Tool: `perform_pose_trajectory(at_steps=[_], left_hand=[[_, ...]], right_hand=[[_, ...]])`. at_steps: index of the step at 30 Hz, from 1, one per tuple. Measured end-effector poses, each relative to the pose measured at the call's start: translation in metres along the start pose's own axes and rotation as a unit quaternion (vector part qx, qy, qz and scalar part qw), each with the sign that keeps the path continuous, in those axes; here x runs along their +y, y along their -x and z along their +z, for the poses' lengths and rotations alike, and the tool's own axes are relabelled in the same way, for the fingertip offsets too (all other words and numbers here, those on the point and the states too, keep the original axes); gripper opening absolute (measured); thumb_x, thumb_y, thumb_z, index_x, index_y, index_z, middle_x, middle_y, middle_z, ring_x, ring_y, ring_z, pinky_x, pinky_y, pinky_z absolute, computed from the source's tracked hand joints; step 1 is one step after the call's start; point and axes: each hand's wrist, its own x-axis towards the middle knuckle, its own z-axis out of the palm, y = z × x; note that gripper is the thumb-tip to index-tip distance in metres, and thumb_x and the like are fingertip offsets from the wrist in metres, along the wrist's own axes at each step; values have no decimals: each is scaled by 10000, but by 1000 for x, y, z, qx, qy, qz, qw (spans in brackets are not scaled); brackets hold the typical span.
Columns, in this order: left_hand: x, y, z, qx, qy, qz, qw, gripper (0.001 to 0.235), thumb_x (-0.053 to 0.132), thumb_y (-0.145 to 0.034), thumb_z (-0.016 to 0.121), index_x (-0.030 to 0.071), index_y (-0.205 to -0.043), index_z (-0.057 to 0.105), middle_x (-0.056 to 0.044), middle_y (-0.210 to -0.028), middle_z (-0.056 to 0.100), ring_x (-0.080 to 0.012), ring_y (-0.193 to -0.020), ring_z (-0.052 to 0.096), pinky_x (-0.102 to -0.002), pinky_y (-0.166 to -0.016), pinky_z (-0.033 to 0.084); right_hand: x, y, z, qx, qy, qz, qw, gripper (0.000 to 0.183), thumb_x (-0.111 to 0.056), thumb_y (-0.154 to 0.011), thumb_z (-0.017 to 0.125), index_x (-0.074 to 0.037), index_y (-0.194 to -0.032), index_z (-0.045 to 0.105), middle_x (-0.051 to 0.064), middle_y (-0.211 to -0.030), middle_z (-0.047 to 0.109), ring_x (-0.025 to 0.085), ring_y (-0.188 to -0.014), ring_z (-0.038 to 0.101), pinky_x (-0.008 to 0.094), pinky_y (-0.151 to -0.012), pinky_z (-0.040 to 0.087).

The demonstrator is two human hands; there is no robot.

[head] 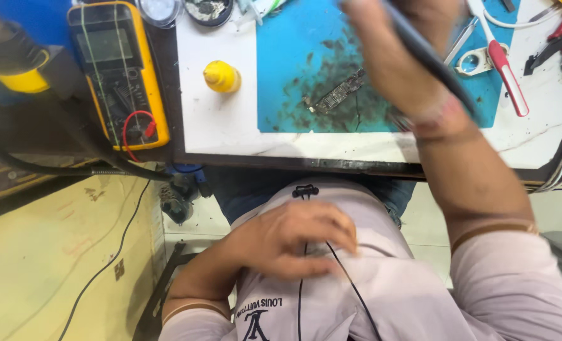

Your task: The person solders a small circuit board using a soldering iron and flux. They apply flux from a yellow bottle, spread it with a cotton swab, and use tweezers to adjust components before continuing to solder various points on the board.

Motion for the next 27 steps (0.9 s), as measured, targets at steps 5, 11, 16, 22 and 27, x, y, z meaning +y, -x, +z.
perform_pose_trajectory(at_steps=[5, 11, 16, 22, 27], left_hand=[[-4, -13, -23, -22, 85, 15, 996, 87, 133, -980, 719, 98, -1054, 689, -46, -1094, 706, -229, -967, 740, -284, -901, 578], [-59, -65, -19, 309, -509, -26, 803, 165, 156, -917, 796, 109, -1050, 710, -43, -1192, 626, -263, -1109, 614, -435, -983, 415], [-80, -70, -21, 319, -576, -80, 748, 243, 223, -942, 791, 144, -1167, 740, -58, -1336, 567, -263, -1249, 505, -456, -1064, 332], [-84, -69, -22, 281, -616, -82, 731, 240, 267, -977, 782, 177, -1198, 751, -59, -1381, 561, -234, -1244, 502, -440, -1042, 295], [-83, -70, -22, 279, -620, -87, 728, 224, 276, -987, 779, 182, -1189, 755, -57, -1382, 569, -231, -1241, 509, -436, -1049, 290]], right_hand=[[12, 93, -51, 177, -80, 80, 978, 111, -85, -1128, 698, -9, -1147, 619, 72, -925, 657, 144, -711, 638, 271, -650, 521], [20, 160, -37, 167, -66, 213, 960, 168, -73, -1046, 776, 10, -1128, 655, 72, -963, 716, 88, -802, 664, 234, -738, 545], [30, 172, -30, 134, 28, 198, 971, 189, -6, -985, 814, 8, -1083, 654, 65, -850, 684, 30, -657, 571, 192, -584, 432], [24, 157, -24, 103, 70, 133, 983, 184, 25, -962, 811, 27, -1060, 655, 118, -902, 707, 82, -693, 623, 206, -607, 470], [23, 153, -25, 89, 108, 119, 983, 182, 36, -913, 823, 29, -1017, 673, 131, -908, 708, 110, -661, 624, 217, -600, 469]])
